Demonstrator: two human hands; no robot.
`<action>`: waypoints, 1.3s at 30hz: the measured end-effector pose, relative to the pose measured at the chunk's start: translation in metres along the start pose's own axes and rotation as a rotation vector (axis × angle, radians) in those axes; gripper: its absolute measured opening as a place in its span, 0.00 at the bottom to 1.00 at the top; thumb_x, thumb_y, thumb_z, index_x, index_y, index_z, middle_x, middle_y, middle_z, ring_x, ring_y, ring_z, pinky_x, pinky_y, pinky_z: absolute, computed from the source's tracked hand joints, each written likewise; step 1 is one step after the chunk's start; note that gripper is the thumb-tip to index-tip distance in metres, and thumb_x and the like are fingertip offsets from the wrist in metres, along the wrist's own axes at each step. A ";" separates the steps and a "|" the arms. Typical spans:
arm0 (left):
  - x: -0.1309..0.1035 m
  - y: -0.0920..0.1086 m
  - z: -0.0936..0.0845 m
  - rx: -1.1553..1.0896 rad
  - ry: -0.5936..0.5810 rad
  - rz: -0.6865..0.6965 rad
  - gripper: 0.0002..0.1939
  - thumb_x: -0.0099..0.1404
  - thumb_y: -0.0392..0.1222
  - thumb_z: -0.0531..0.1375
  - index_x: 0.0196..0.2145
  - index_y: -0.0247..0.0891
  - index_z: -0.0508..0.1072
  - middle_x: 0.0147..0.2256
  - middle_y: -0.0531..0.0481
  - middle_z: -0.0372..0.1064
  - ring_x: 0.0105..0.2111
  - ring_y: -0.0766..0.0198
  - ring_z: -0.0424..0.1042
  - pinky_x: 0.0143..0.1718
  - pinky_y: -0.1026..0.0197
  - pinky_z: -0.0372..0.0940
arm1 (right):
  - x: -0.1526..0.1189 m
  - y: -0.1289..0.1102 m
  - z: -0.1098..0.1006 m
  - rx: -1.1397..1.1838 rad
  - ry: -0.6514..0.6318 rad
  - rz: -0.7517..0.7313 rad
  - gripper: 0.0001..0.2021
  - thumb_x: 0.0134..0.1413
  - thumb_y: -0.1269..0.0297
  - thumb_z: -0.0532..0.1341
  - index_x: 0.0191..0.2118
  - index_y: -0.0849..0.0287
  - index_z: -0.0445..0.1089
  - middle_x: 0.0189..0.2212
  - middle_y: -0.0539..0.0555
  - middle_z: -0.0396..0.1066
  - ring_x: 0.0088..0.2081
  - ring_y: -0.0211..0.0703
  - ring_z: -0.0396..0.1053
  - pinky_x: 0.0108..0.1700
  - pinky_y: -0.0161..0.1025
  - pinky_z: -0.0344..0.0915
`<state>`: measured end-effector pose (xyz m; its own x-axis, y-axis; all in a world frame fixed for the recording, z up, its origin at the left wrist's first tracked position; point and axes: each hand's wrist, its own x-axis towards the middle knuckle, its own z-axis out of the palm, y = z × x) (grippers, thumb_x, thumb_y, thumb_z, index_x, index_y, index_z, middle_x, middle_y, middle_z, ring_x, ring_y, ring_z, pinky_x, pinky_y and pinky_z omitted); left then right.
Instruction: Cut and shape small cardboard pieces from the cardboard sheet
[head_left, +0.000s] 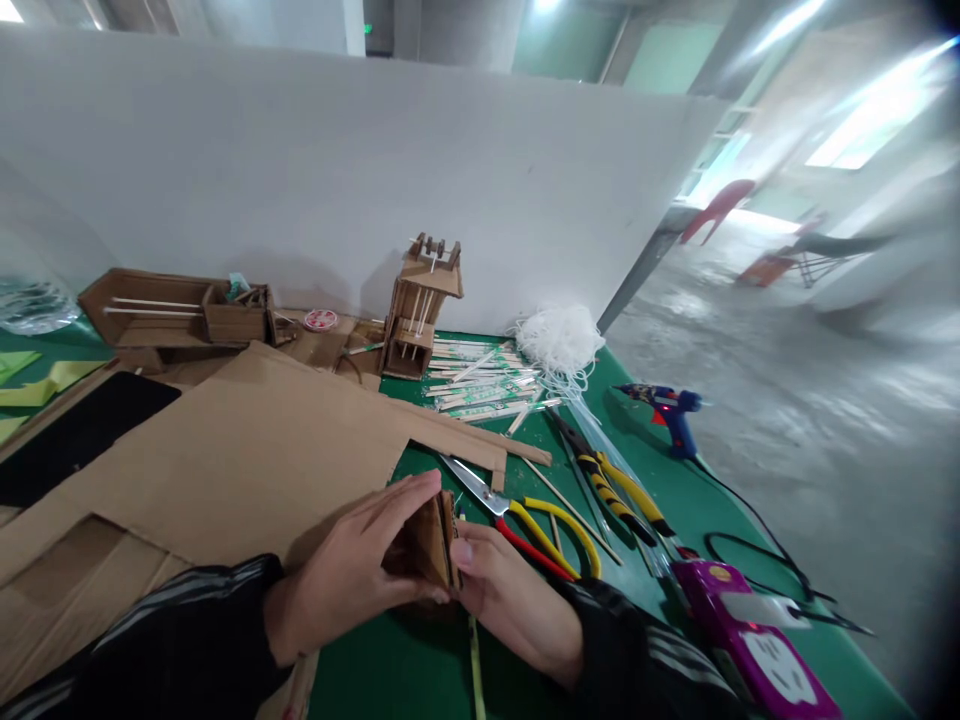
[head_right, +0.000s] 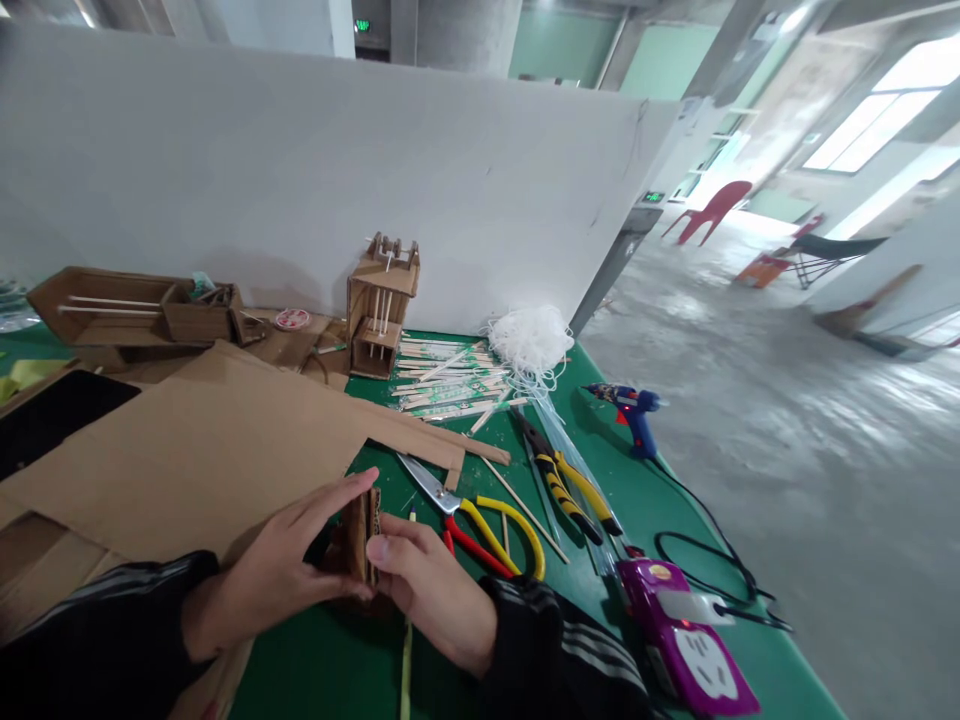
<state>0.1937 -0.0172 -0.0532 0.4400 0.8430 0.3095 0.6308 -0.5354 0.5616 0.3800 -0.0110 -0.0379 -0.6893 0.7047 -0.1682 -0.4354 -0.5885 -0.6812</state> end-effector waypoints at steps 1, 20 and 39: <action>0.000 0.000 0.000 -0.008 -0.012 0.000 0.49 0.55 0.52 0.69 0.67 0.49 0.45 0.61 0.43 0.63 0.58 0.52 0.66 0.58 0.49 0.65 | 0.000 0.001 -0.001 0.004 -0.002 0.007 0.14 0.51 0.56 0.68 0.36 0.64 0.76 0.27 0.50 0.69 0.27 0.35 0.62 0.34 0.32 0.61; -0.003 0.005 0.004 0.074 -0.020 -0.011 0.48 0.57 0.41 0.67 0.67 0.43 0.44 0.65 0.40 0.56 0.63 0.49 0.58 0.61 0.46 0.61 | 0.000 0.013 -0.009 -0.147 0.080 -0.056 0.09 0.54 0.61 0.67 0.39 0.58 0.75 0.33 0.51 0.74 0.36 0.40 0.71 0.40 0.36 0.65; -0.005 0.006 0.002 0.153 0.134 0.043 0.37 0.59 0.52 0.65 0.62 0.41 0.57 0.55 0.43 0.70 0.55 0.52 0.70 0.56 0.52 0.68 | 0.000 0.007 -0.005 0.050 0.070 -0.054 0.11 0.52 0.66 0.69 0.42 0.61 0.76 0.35 0.53 0.74 0.39 0.41 0.71 0.45 0.38 0.65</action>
<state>0.1970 -0.0244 -0.0532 0.3861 0.8130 0.4359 0.7075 -0.5642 0.4256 0.3801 -0.0130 -0.0464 -0.6229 0.7608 -0.1824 -0.5006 -0.5667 -0.6544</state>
